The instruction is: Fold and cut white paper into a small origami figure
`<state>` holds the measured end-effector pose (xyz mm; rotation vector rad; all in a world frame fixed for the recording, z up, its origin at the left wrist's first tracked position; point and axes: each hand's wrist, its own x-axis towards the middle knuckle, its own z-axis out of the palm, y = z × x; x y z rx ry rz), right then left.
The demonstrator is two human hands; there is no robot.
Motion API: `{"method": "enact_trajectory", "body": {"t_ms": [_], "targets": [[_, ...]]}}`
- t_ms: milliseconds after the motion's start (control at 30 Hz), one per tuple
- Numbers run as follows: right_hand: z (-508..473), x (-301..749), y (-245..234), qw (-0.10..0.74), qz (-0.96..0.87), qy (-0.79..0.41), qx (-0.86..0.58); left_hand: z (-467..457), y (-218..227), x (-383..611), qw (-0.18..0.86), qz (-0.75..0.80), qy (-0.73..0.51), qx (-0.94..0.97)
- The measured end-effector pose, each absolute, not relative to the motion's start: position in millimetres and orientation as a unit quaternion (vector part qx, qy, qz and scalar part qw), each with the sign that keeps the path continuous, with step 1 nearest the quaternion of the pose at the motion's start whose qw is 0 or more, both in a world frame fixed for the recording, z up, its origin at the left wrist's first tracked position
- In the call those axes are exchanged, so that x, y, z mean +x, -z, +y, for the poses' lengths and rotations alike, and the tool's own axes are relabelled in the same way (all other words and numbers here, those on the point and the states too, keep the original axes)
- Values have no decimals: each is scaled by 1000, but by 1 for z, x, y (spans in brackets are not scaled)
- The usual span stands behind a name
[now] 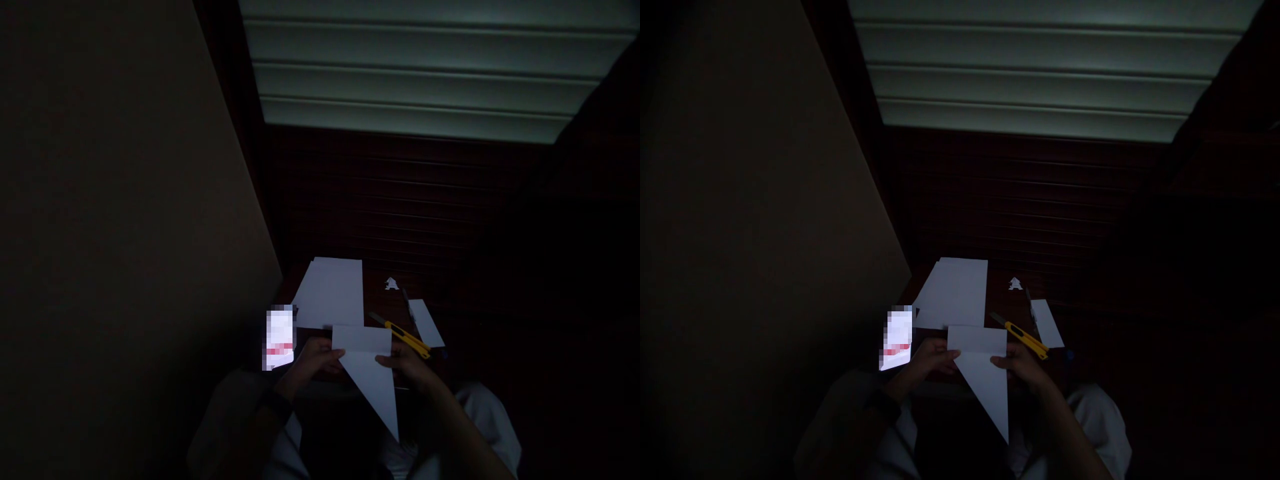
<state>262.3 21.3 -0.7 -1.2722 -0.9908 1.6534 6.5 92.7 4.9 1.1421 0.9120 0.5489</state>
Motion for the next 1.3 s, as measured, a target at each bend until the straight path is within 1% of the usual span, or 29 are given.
{"method": "enact_trajectory", "body": {"t_ms": [300,467,600,700,767,833,967,1067,1167,1300], "targets": [[18,262,-10,412,-368,-670,-496,93,-12,3,723,379,-201,541],[17,264,-7,394,-374,-668,-508,92,-13,3,731,380,-185,536],[17,266,-2,386,-376,-661,-522,93,-12,2,733,381,-200,527],[18,266,2,392,-381,-639,-541,95,-11,2,713,406,-211,532],[19,265,4,401,-378,-633,-544,95,-13,3,700,427,-223,528],[20,264,6,419,-372,-626,-542,94,-15,4,711,424,-250,503],[18,258,10,481,-359,-576,-555,89,-18,10,781,371,-327,382],[13,247,15,534,-355,-512,-571,82,-19,19,821,362,-332,289],[4,233,14,546,-398,-456,-579,73,-24,34,791,409,-341,301],[-11,219,-4,528,-503,-387,-565,67,-36,49,718,438,-408,354]]}}
